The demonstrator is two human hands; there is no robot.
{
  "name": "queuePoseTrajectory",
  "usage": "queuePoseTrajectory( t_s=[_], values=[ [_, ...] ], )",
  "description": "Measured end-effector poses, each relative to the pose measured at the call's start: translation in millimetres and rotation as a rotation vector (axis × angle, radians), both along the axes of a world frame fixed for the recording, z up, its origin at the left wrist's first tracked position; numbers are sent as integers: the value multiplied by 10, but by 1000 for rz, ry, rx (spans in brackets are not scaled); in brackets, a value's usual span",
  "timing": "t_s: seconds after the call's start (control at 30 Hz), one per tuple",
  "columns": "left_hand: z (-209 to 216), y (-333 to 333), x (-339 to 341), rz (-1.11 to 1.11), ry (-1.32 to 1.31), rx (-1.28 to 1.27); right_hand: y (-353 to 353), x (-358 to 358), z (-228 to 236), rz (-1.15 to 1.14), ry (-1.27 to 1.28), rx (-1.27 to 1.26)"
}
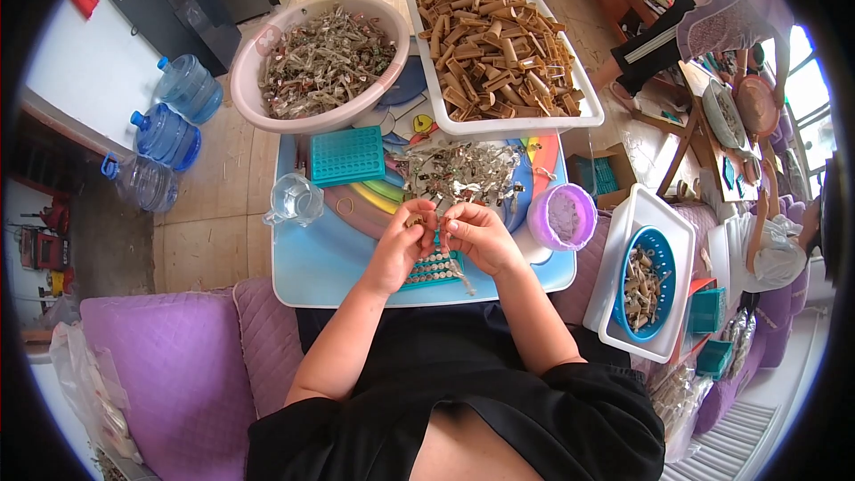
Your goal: The person sorts plastic components by hand, placing them from a parts bin into a grid tray.
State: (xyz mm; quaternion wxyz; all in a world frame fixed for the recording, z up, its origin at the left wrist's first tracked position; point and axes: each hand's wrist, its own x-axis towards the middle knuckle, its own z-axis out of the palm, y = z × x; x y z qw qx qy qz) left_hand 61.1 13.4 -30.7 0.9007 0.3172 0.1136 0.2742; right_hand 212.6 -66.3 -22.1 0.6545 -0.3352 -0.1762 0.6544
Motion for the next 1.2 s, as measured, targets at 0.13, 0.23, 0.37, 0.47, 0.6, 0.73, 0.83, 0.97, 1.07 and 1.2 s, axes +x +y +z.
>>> queuePoseTrajectory(
  t_s=[0.13, 0.23, 0.37, 0.47, 0.6, 0.73, 0.83, 0.97, 1.07, 1.2],
  values=[
    [-102, 2, -40, -8, -106, 22, 0, 10, 41, -50, -383, -23],
    [-68, -78, -51, 111, 114, 30, -13, -37, 86, -51, -634, -63],
    [-156, -99, -90, 124, 159, 125, -13, -191, 212, -91, -860, -116],
    [-148, -101, -112, 94, 192, 186, -18, -218, 270, -91, -911, -110],
    [-75, -104, -103, 109, 272, 300, -22, -194, 189, -74, -829, -103],
    [-135, -81, -170, 122, 279, 380, -6, -90, 162, 53, -681, -52],
    [-91, -90, -193, 21, 141, 250, -4, -90, 106, 95, -476, 7],
    [86, -95, -147, 37, 142, 91, 13, -219, 133, 84, -420, -128],
    [118, -114, -109, 122, 166, 81, -5, -292, 32, 65, -570, -72],
    [106, -97, -112, 285, 226, 233, -40, -309, 249, 134, -752, -131]
  ],
)
